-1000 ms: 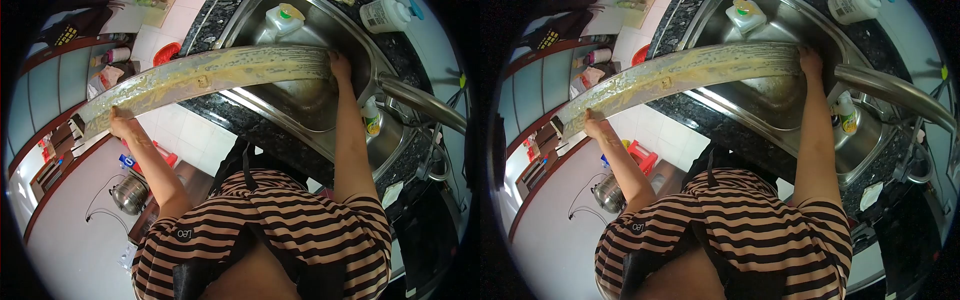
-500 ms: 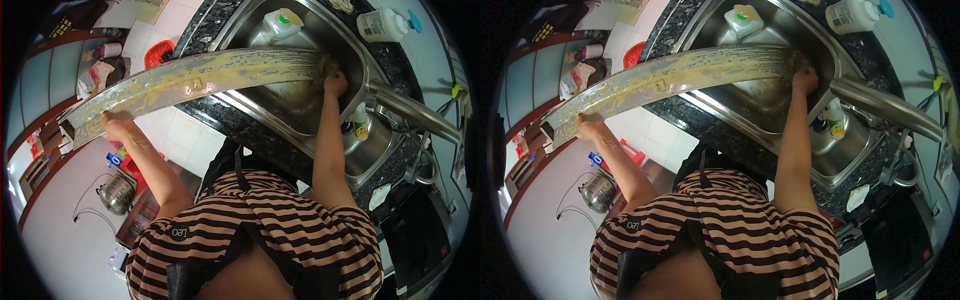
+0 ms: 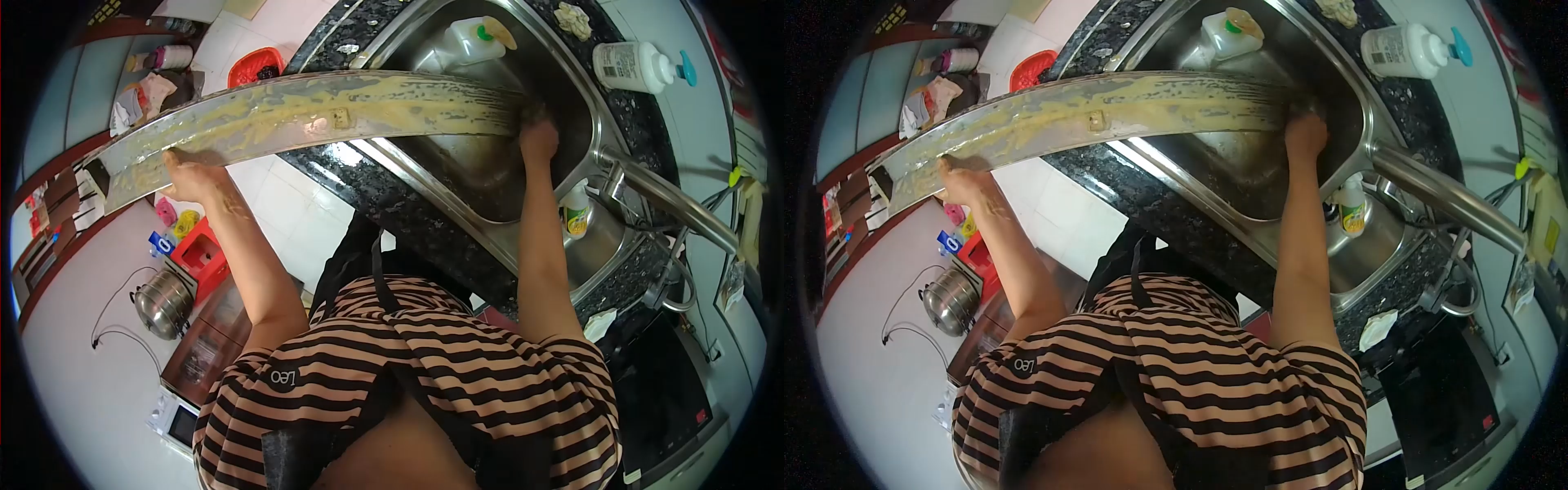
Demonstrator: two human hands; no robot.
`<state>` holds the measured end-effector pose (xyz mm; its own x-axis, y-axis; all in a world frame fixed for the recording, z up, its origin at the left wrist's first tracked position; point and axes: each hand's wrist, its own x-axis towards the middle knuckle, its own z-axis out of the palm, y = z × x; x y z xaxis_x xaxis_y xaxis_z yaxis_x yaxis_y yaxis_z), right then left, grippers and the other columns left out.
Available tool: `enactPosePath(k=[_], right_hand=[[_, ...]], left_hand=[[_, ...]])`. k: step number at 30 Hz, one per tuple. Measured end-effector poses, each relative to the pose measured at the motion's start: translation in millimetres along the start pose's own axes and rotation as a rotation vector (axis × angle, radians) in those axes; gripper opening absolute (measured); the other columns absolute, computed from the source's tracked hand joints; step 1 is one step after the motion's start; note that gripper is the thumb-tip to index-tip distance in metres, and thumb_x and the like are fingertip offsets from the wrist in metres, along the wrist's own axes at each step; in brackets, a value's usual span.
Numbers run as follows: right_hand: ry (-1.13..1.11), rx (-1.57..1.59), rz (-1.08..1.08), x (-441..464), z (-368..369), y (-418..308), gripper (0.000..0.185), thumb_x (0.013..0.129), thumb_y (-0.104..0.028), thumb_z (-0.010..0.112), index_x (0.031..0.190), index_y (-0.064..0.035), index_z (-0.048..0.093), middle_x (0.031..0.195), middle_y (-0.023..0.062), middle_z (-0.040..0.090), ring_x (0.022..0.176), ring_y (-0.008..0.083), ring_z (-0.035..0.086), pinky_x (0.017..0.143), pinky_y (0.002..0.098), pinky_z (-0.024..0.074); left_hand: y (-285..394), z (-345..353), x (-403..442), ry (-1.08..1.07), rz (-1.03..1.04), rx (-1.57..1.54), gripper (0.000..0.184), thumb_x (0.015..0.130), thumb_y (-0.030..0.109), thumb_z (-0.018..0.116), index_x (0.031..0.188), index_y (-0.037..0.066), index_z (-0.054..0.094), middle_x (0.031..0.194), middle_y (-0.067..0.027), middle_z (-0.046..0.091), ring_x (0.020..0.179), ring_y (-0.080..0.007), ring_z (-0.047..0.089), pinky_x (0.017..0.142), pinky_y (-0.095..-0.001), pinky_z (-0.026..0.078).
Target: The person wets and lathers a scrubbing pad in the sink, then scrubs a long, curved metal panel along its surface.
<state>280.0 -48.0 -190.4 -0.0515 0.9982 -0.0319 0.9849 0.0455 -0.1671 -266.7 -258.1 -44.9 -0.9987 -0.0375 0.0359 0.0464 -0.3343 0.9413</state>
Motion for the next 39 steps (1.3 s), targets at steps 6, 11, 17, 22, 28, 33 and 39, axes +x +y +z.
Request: enactPosePath(k=[6, 11, 17, 22, 28, 33, 39], right_hand=[[0.077, -0.127, -0.064, 30, 25, -2, 0.02, 0.087, -0.014, 0.056, 0.095, -0.002, 0.07, 0.111, 0.0225, 0.062, 0.09, 0.0431, 0.067, 0.078, 0.0491, 0.056], [-0.046, -0.231, 0.069, 25, 37, -10, 0.019, 0.086, -0.015, 0.061, 0.095, -0.002, 0.072, 0.114, 0.021, 0.064, 0.099, 0.0385, 0.066, 0.081, 0.0459, 0.0562], [-0.21, -0.13, 0.095, 17, 35, -19, 0.021, 0.083, -0.019, 0.063, 0.09, -0.0034, 0.074, 0.097, 0.0237, 0.07, 0.093, 0.039, 0.068, 0.081, 0.0462, 0.0557], [0.047, -0.119, 0.029, 8, 27, -28, 0.022, 0.083, -0.019, 0.062, 0.081, -0.0001, 0.073, 0.091, 0.0238, 0.07, 0.088, 0.0402, 0.068, 0.076, 0.0473, 0.055], [-0.073, -0.076, 0.138, 6, 62, -16, 0.029, 0.088, -0.022, 0.059, 0.088, 0.0046, 0.07, 0.098, 0.0268, 0.066, 0.086, 0.0438, 0.066, 0.078, 0.0502, 0.0534], [-0.043, 0.3, -0.079, -52, 16, -124, 0.025, 0.089, -0.01, 0.052, 0.104, 0.0047, 0.065, 0.11, 0.0269, 0.062, 0.102, 0.0399, 0.06, 0.089, 0.0472, 0.049], [0.045, 0.51, -0.44, -84, -35, -155, 0.036, 0.077, 0.007, 0.054, 0.107, -0.0032, 0.07, 0.11, 0.0158, 0.062, 0.101, 0.0373, 0.057, 0.088, 0.0443, 0.0479]], left_hand=[[15, 16, -29, 0.033, -0.015, 0.107, 0.057, 0.086, 0.002, 0.065, 0.135, 0.003, 0.037, 0.115, -0.0128, 0.06, 0.095, -0.0233, 0.06, 0.082, -0.0395, 0.052], [5, 5, -18, 0.045, -0.028, 0.031, 0.056, 0.085, 0.002, 0.063, 0.135, 0.003, 0.037, 0.118, -0.0137, 0.059, 0.097, -0.0242, 0.059, 0.085, -0.0427, 0.051], [1, 17, -28, -0.002, 0.021, -0.052, 0.054, 0.087, 0.003, 0.061, 0.136, 0.004, 0.037, 0.121, -0.0141, 0.059, 0.101, -0.0255, 0.059, 0.091, -0.0431, 0.05], [-2, 9, -21, 0.024, 0.011, 0.031, 0.051, 0.088, 0.003, 0.06, 0.135, 0.003, 0.039, 0.122, -0.0143, 0.058, 0.103, -0.0259, 0.059, 0.091, -0.043, 0.05], [-4, 9, -17, -0.028, 0.059, 0.082, 0.052, 0.088, 0.001, 0.059, 0.135, 0.003, 0.037, 0.124, -0.0152, 0.057, 0.104, -0.0267, 0.059, 0.089, -0.0445, 0.051], [4, 26, -35, 0.0, 0.068, 0.127, 0.052, 0.088, 0.0, 0.058, 0.136, 0.003, 0.036, 0.125, -0.016, 0.057, 0.105, -0.028, 0.059, 0.089, -0.0454, 0.052], [9, 34, -43, 0.004, -0.001, 0.104, 0.054, 0.089, -0.001, 0.056, 0.138, 0.007, 0.034, 0.132, -0.0164, 0.054, 0.106, -0.0292, 0.059, 0.09, -0.0471, 0.052]])
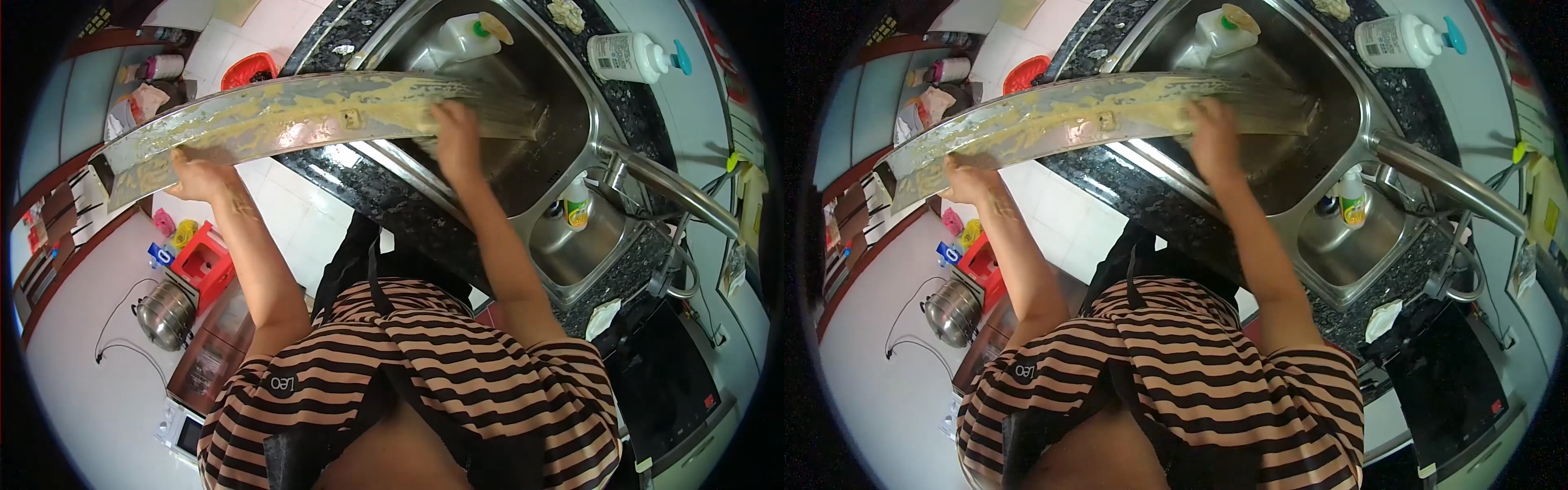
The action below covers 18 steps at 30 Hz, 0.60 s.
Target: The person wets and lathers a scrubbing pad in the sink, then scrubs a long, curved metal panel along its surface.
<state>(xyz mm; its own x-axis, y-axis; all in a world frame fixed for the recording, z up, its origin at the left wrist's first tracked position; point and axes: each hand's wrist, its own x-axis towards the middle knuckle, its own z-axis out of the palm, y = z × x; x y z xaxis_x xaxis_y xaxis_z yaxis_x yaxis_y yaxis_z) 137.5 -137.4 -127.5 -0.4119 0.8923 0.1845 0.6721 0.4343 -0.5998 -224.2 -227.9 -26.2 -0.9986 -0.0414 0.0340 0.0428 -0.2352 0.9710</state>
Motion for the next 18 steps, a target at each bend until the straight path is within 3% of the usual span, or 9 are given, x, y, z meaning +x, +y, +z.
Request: enactPosePath(k=[1, 3, 5, 8, 14, 18], right_hand=[[-0.001, -0.074, 0.021, -2, -2, 23, 0.037, 0.076, 0.006, 0.055, 0.109, -0.0036, 0.07, 0.111, 0.0163, 0.063, 0.101, 0.0377, 0.057, 0.089, 0.0446, 0.0477], [-0.108, -0.185, 0.308, -6, -13, 75, 0.04, 0.077, 0.003, 0.056, 0.114, -0.0053, 0.069, 0.116, 0.0183, 0.062, 0.104, 0.0392, 0.057, 0.09, 0.0459, 0.0471], [0.091, -0.328, 0.285, -23, -2, 138, 0.04, 0.079, 0.0, 0.057, 0.117, -0.0059, 0.068, 0.12, 0.0198, 0.061, 0.107, 0.0402, 0.057, 0.091, 0.0488, 0.0457], [-0.011, -0.443, 0.226, -16, -6, 84, 0.041, 0.08, 0.0, 0.057, 0.119, -0.0052, 0.067, 0.12, 0.019, 0.061, 0.11, 0.0384, 0.056, 0.095, 0.0503, 0.0435], [-0.051, 0.084, -0.046, 6, 14, -69, 0.042, 0.082, -0.005, 0.058, 0.123, -0.0044, 0.065, 0.126, 0.0159, 0.059, 0.118, 0.0354, 0.049, 0.103, 0.0463, 0.0395], [-0.137, 0.29, -0.124, 16, 8, -101, 0.047, 0.081, -0.007, 0.063, 0.128, -0.0068, 0.063, 0.131, 0.0146, 0.057, 0.121, 0.0371, 0.045, 0.107, 0.0447, 0.0376]], left_hand=[[1, 1, -2, 0.007, -0.024, -0.017, 0.054, 0.09, -0.001, 0.056, 0.138, 0.008, 0.034, 0.133, -0.0161, 0.053, 0.107, -0.0294, 0.059, 0.091, -0.0474, 0.052], [0, 3, -2, -0.002, -0.024, -0.026, 0.054, 0.09, -0.002, 0.054, 0.139, 0.009, 0.033, 0.134, -0.0156, 0.053, 0.109, -0.0296, 0.059, 0.092, -0.0479, 0.052], [0, 6, -5, -0.011, -0.024, -0.054, 0.054, 0.09, -0.002, 0.053, 0.139, 0.01, 0.033, 0.134, -0.0154, 0.052, 0.11, -0.0296, 0.058, 0.093, -0.0481, 0.051], [-1, 7, -6, -0.03, -0.008, -0.094, 0.054, 0.089, -0.002, 0.053, 0.138, 0.009, 0.033, 0.135, -0.0157, 0.052, 0.111, -0.0296, 0.058, 0.093, -0.0478, 0.05], [-2, 11, -8, -0.023, 0.049, -0.054, 0.057, 0.087, -0.002, 0.051, 0.14, 0.007, 0.033, 0.139, -0.0168, 0.049, 0.115, -0.0297, 0.056, 0.097, -0.0467, 0.049], [2, 15, -8, -0.02, 0.022, -0.084, 0.062, 0.087, -0.006, 0.051, 0.144, 0.01, 0.033, 0.143, -0.0153, 0.048, 0.118, -0.0318, 0.058, 0.098, -0.0493, 0.051]])
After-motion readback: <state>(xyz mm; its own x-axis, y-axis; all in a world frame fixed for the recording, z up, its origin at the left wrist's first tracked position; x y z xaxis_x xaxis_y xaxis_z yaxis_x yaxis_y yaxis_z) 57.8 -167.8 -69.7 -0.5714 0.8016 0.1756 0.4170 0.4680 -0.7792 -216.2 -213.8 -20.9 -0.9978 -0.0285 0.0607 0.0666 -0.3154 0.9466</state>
